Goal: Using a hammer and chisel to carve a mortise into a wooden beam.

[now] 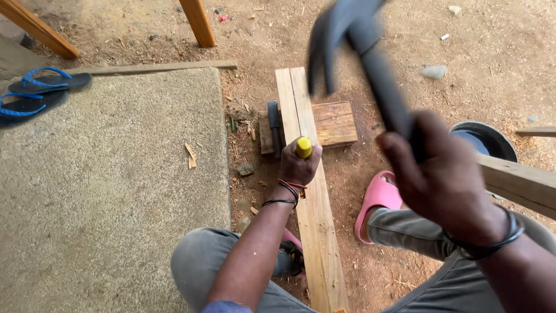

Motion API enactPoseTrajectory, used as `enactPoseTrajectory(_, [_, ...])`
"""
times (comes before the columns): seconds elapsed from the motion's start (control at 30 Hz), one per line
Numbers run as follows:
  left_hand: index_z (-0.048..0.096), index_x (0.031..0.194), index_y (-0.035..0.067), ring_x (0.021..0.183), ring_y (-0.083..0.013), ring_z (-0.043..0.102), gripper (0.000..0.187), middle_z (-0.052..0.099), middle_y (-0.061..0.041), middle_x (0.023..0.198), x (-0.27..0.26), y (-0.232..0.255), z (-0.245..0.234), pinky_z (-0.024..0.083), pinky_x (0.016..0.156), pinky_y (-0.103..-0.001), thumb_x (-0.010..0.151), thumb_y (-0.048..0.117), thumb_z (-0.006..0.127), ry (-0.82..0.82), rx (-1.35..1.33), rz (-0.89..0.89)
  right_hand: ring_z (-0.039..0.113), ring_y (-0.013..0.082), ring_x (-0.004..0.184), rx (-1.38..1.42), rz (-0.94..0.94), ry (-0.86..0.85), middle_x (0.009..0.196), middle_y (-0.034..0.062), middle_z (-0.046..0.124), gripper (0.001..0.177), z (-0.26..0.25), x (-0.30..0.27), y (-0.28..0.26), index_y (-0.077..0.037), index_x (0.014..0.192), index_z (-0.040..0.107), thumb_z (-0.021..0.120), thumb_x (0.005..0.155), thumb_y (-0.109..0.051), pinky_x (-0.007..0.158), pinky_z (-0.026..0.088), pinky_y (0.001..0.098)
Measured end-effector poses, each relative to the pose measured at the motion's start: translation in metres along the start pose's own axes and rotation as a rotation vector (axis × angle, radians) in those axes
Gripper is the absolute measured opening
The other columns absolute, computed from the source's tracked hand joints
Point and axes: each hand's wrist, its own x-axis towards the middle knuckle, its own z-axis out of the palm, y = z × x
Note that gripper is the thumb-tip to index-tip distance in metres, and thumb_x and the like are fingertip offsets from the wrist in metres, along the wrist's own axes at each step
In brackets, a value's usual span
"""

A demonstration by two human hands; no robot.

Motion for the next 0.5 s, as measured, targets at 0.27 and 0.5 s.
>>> enactPoseTrajectory(0.27, [0.063, 0.088, 0.002, 0.074, -0.0181, 0.067, 0.019, 0.067, -0.008, 0.076, 0.002, -0.023, 0.009, 0.056, 0.069, -0.033, 0.091, 0.02, 0.072, -0.014, -0.161, -0.061, 0.068, 0.0439, 0.063, -0.167, -0.064, -0.252, 0.067, 0.0215, 0.066, 0.033, 0.068, -0.012, 0.066, -0.005, 0.097, 0.052, 0.065, 0.092, -0.035, 0.054, 0.051, 0.0535])
enactPoseTrajectory(0.5, [0.062, 0.089, 0.002, 0.076, -0.0213, 0.064, 0.02, 0.064, -0.011, 0.079, -0.002, -0.024, 0.008, 0.054, 0.071, -0.035, 0.091, 0.019, 0.073, -0.033, -0.108, -0.022, 0.066, 0.0419, 0.063, -0.303, 0.02, -0.321, 0.065, 0.0212, 0.065, 0.04, 0.012, 0.0, 0.013, -0.009, 0.102, 0.054, 0.065, 0.095, -0.047, 0.056, 0.05, 0.0539])
